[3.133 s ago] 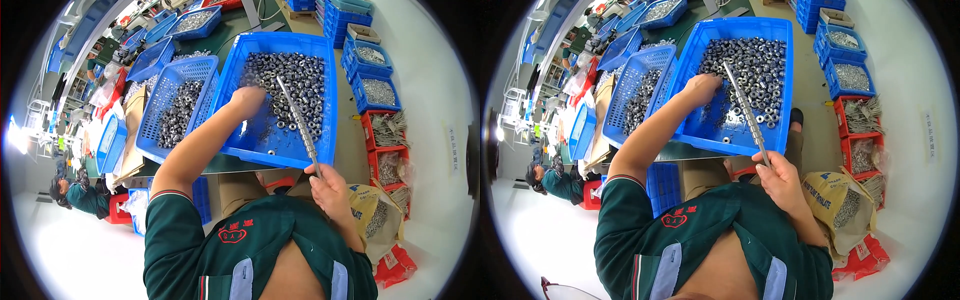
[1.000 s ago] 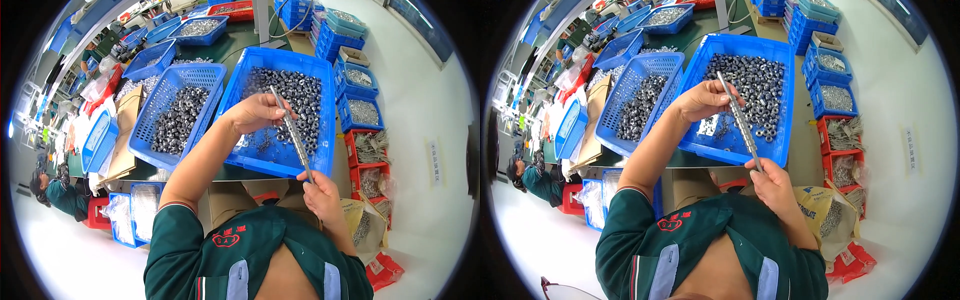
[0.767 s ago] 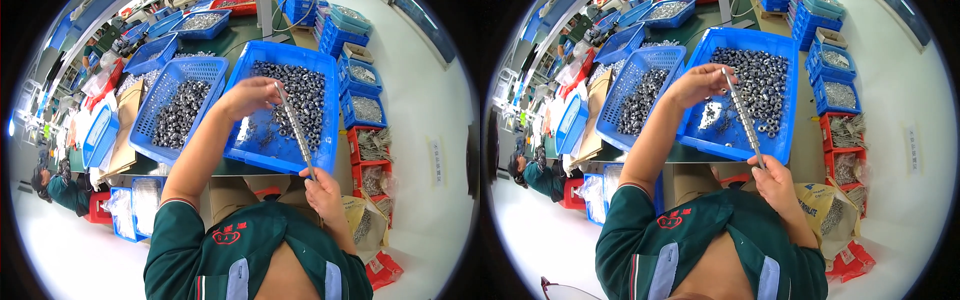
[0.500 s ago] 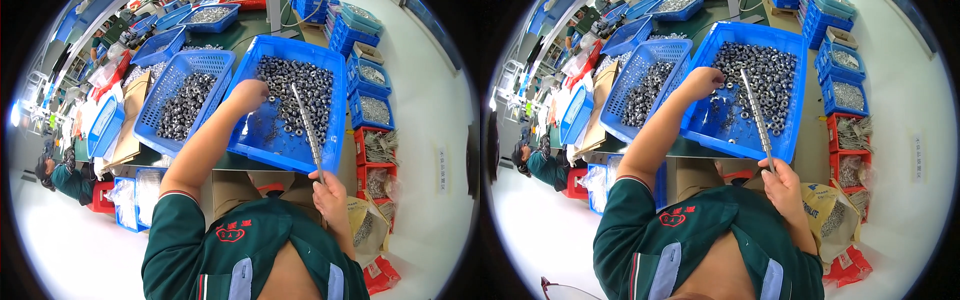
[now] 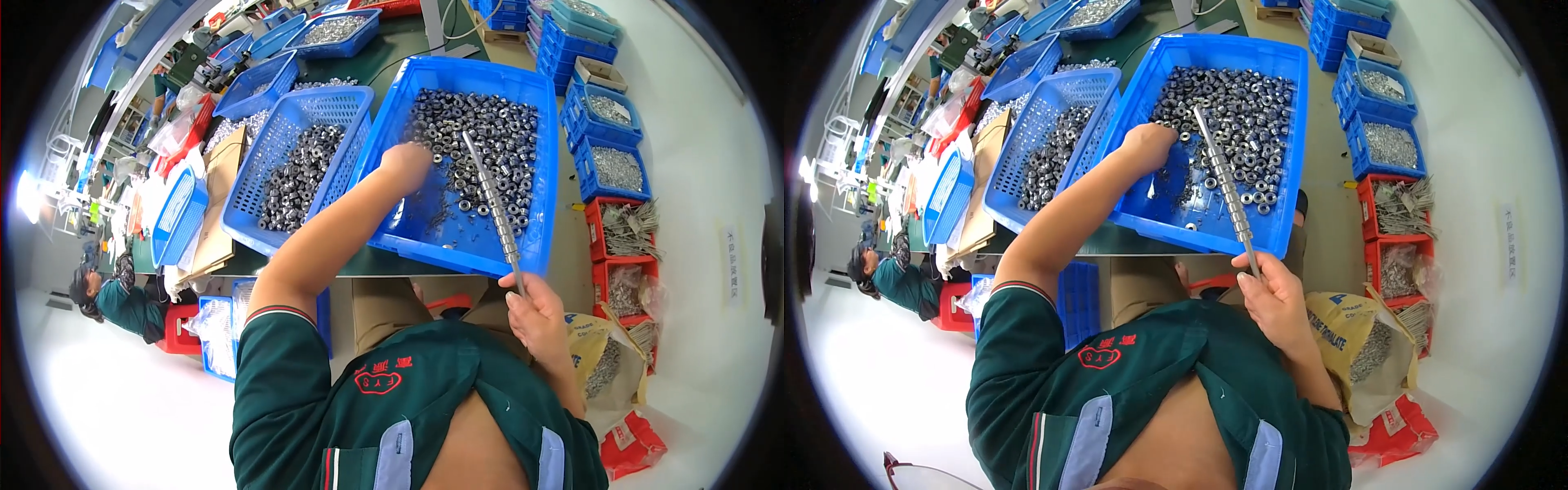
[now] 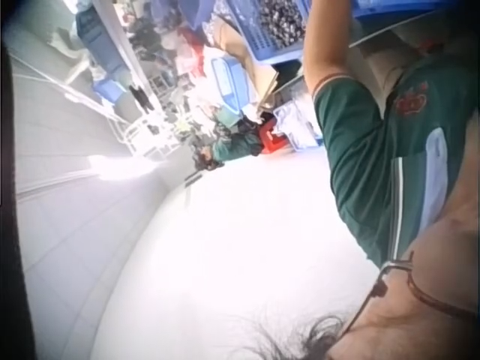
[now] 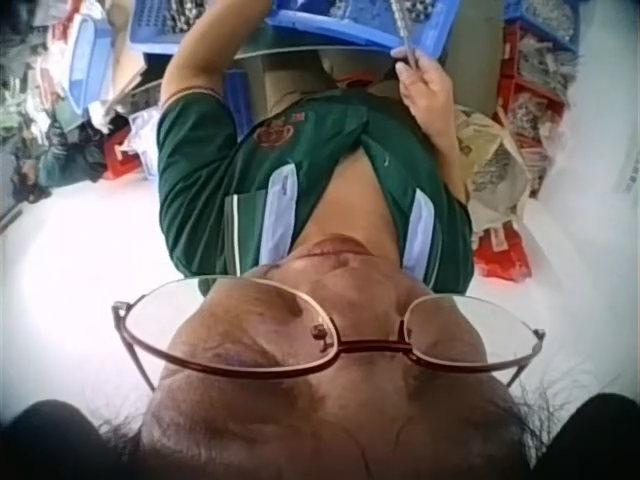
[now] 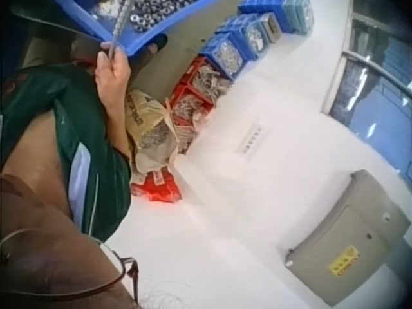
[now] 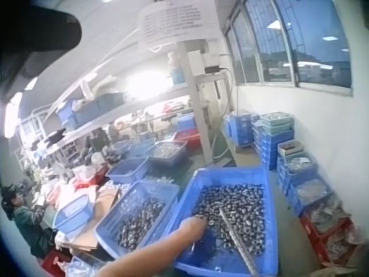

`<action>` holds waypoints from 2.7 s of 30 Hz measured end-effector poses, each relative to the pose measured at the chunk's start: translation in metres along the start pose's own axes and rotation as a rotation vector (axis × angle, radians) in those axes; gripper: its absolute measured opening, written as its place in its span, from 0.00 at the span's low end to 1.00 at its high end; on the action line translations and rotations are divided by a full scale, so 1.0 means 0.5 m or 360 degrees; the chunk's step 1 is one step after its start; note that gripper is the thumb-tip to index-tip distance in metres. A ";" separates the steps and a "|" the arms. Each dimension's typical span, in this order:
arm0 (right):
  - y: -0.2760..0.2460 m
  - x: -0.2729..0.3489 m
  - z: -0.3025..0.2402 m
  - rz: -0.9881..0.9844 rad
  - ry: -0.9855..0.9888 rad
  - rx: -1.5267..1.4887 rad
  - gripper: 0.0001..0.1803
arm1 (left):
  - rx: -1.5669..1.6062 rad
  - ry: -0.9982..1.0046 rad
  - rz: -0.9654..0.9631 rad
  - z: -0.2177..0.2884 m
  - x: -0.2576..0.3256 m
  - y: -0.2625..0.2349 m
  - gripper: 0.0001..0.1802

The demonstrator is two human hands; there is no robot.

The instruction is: The worker is picking up small metal washers/rings from a bin and sliding them onto a metal alignment rod as part of an assembly or inspection process.

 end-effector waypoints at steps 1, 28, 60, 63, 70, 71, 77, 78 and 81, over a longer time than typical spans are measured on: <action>-0.002 0.000 -0.001 -0.0006 -0.0001 0.0006 0.11 | -0.0005 0.0010 0.0005 0.004 0.000 -0.004 0.09; 0.022 -0.008 0.002 -0.0008 0.0037 0.0065 0.11 | 0.3767 -0.0193 -0.0256 -0.006 0.047 -0.077 0.12; 0.050 0.009 0.005 -0.0076 0.0139 -0.0318 0.12 | 0.3539 0.0869 -0.0232 -0.001 0.070 -0.126 0.14; 0.053 0.007 0.006 -0.0234 0.0138 -0.0548 0.13 | 0.3530 0.1061 -0.0059 -0.005 0.070 -0.139 0.14; 0.059 -0.006 0.004 0.0093 0.0102 0.0064 0.12 | 0.3387 0.0177 0.0345 -0.048 0.037 -0.104 0.15; 0.058 0.003 0.003 0.0040 0.0168 0.0058 0.12 | 0.3529 0.0083 0.0366 -0.076 0.034 -0.100 0.15; 0.046 0.005 0.013 0.0079 0.0083 -0.0004 0.11 | 0.3872 0.0271 0.0081 -0.049 0.046 -0.101 0.16; 0.042 0.006 0.014 0.0073 0.0083 -0.0003 0.11 | 0.3909 0.0330 0.0066 -0.048 0.048 -0.104 0.15; 0.032 0.009 0.014 0.0062 0.0061 -0.0039 0.11 | 0.3913 0.0311 0.0089 -0.046 0.055 -0.108 0.13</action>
Point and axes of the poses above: each hand's wrist, its own x-axis away from the middle knuckle, its own y-axis out of the palm, z = x × y, the point moved 5 cm from there along -x, towards the middle knuckle, and after that the axes turned 12 degrees about -x, right-handed, at the moved point
